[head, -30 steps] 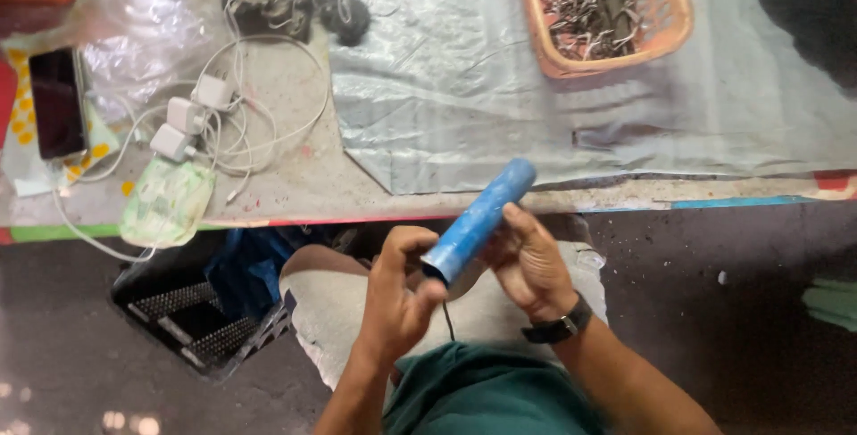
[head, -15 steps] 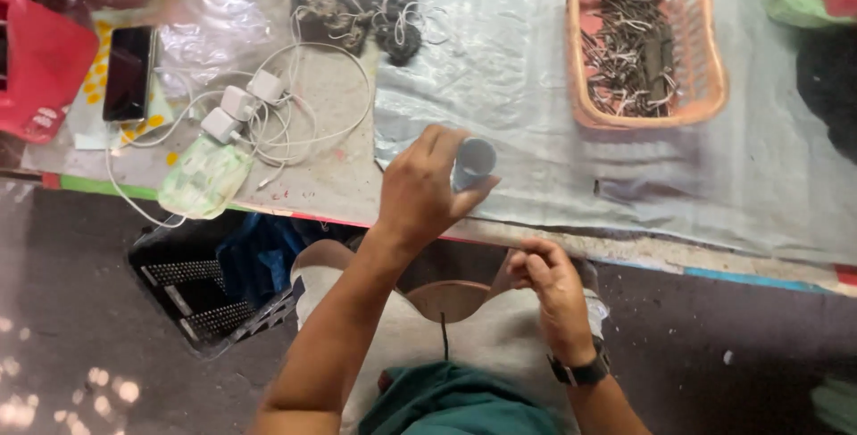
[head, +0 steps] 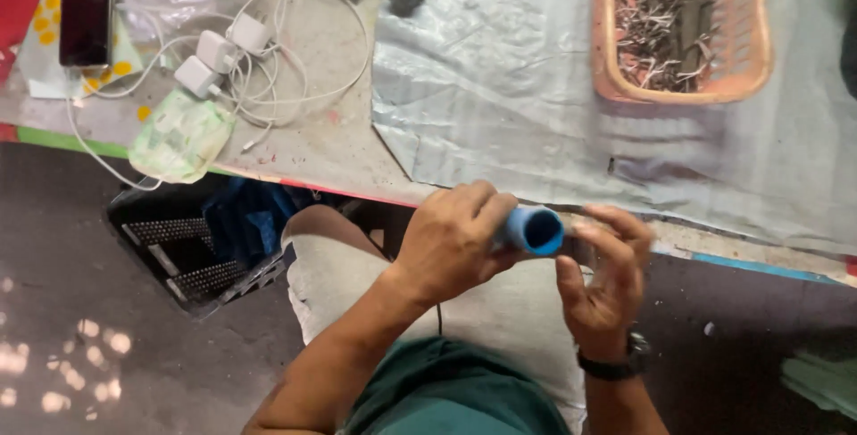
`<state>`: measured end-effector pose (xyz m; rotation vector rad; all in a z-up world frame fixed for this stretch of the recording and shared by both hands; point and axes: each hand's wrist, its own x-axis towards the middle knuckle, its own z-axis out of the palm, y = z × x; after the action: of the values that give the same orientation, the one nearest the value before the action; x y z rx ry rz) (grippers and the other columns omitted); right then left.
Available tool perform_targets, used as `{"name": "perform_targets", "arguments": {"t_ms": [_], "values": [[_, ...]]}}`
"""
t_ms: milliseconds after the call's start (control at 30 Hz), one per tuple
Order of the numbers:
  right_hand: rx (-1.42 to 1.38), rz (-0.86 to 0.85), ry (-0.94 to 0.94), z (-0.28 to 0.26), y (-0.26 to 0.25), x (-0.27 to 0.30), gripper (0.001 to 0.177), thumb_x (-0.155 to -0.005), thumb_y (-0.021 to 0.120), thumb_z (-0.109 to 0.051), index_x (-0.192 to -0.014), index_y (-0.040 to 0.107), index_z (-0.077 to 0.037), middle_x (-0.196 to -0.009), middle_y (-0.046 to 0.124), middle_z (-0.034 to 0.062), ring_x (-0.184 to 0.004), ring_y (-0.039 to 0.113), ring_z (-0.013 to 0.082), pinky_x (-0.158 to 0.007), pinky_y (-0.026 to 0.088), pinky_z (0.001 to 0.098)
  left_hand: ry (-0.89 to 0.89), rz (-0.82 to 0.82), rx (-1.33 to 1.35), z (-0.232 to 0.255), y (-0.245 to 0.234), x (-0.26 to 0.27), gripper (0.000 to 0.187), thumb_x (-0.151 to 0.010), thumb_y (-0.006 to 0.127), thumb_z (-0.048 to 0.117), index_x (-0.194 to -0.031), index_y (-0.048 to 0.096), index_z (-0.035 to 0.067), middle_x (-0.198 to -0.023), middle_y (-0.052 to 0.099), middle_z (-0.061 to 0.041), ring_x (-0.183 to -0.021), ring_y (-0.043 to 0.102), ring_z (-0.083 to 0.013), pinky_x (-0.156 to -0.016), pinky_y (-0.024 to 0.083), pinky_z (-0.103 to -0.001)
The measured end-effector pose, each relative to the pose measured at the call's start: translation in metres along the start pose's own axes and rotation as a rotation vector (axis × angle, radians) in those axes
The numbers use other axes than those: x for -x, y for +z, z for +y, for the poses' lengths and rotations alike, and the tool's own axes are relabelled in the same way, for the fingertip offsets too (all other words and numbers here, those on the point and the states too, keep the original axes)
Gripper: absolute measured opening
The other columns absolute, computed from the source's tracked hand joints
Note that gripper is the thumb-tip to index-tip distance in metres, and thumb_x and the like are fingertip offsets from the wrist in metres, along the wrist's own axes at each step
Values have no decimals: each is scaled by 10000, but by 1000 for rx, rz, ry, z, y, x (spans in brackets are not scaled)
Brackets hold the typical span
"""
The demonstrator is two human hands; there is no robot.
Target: Inserting wicks into blue cylindrical molds and securing them at a workbench.
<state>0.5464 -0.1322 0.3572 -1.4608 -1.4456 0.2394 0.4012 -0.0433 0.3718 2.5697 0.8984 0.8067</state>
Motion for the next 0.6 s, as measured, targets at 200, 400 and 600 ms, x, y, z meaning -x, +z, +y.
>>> {"name": "perform_targets", "arguments": {"t_ms": [200,400,600], "values": [[363,-333,-341,-24,-17,-29,135,-835,514,-259,-830,580,-142,-1187,452,162,-1177,403,367,-970,313,431,42,-1,-190,0,-4,10,335,-590,656,271,-809,473,95,-684,454,-57,-567,464,-239,-487,332,-349],[370,-337,-340,-28,-18,-30,141,-814,548,-250,-775,586,-120,-1166,463,144,-1174,423,365,-946,337,425,85,78,-225,-1,-7,10,296,-708,636,316,-801,469,91,-682,459,-62,-557,464,-227,-484,331,-335],[116,-178,-138,-26,-23,-23,46,-811,543,-108,-797,548,-65,-1139,419,175,-1174,436,378,-1045,355,464,71,99,-125,-6,-11,1,466,-767,527,522,-850,485,65,-703,452,-82,-549,450,-247,-473,326,-365]]}}
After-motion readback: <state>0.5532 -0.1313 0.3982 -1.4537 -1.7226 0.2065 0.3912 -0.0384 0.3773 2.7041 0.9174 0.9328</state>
